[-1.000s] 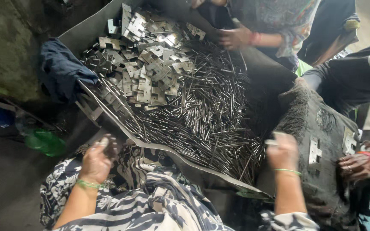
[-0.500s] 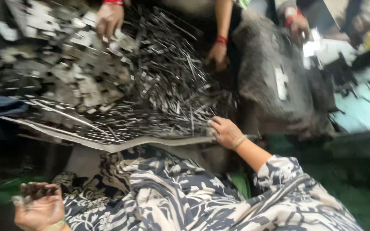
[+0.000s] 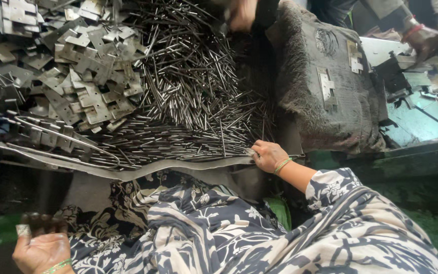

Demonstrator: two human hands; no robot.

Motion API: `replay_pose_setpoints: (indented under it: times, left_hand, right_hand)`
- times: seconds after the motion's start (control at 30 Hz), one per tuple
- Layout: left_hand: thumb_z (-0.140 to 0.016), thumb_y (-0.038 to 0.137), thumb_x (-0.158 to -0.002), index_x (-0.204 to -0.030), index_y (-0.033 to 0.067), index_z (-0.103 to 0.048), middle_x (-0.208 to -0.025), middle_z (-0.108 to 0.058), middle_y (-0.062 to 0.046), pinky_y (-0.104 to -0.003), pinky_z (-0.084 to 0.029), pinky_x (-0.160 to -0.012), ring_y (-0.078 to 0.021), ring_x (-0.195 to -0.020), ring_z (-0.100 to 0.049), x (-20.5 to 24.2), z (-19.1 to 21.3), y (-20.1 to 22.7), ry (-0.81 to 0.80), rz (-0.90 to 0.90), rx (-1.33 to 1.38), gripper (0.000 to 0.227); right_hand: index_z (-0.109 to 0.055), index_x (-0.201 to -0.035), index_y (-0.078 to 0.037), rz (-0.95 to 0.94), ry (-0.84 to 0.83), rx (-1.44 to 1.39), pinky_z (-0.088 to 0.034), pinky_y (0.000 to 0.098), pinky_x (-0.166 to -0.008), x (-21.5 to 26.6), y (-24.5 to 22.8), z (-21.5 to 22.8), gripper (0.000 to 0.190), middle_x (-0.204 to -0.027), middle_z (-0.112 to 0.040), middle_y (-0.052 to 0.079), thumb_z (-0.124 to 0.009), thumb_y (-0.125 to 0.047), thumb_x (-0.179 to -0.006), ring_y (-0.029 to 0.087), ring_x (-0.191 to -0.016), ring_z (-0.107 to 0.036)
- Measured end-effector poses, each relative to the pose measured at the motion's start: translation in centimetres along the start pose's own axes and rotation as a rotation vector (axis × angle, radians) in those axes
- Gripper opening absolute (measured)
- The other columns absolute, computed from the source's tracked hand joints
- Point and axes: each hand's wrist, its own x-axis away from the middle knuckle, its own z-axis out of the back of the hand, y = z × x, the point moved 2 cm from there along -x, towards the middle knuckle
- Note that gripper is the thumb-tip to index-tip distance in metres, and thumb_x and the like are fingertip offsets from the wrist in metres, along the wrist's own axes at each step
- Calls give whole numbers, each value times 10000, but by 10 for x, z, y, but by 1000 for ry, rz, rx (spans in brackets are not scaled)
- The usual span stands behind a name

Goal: The person sits on the floor and sorts small metal brackets and rods from a large bin, separating them by hand into different piles. The person repeatedly picks up mixed parts, separates the brackets from the rods, and places them into distinct sections of the bin.

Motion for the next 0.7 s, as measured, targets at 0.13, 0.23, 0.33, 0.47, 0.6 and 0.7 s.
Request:
replay_pose_setpoints:
  times: [0.13,0.23,0.33,0.47,0.6,0.7]
  left_hand:
    - [-545,233,-1110,-1318,126,-681,-1236,-679,-20,-433,-505,-1089,-203,-1124,-638,2,2,0,-3,-11,-45,271]
    - [-539,220,-1089,-1404,75,-695,-1266,-698,-72,-447,-562,-1103,-234,-1205,-697,2,9,0,46,-98,-142,380]
    - [-484,270,-1128,-1354,21,-640,-1407,-722,-150,-451,-582,-1141,-307,-1292,-716,-4,16,2,-66,-118,-278,370]
    - [-494,218,-1138,-1405,12,-621,-1367,-685,-151,-444,-587,-1126,-301,-1263,-702,-12,34,6,-40,-105,-153,361]
    - [-486,286,-1139,-1370,44,-619,-1319,-674,-110,-440,-581,-1067,-267,-1200,-695,-15,37,5,-58,-34,-178,360]
    - [-510,246,-1132,-1349,42,-644,-1328,-704,-108,-443,-583,-1084,-268,-1217,-696,-12,32,3,11,21,-133,327]
  right_hand:
    - [-728,-942,-91,-8,11,-17,-566,439,-737,2,2,0,197,-919,-673,107,-626,-258,-918,341,-834,-678]
    - [-712,-937,-72,42,100,-100,-565,429,-740,4,5,1,178,-943,-686,113,-598,-204,-901,349,-843,-678]
    - [-687,-962,-57,55,313,-305,-574,402,-820,2,12,6,189,-1010,-704,129,-548,-180,-1000,336,-911,-695]
    - [-723,-1043,-70,-466,392,-610,-563,383,-741,2,24,1,276,-860,-725,158,-508,-243,-1030,317,-774,-713]
    - [-706,-1048,-27,-241,420,-408,-549,413,-773,-6,21,3,240,-976,-685,172,-545,-203,-1024,351,-858,-690]
    - [-704,-1046,-28,-195,328,-281,-544,431,-797,-4,16,1,209,-1011,-681,175,-577,-190,-1008,394,-908,-672]
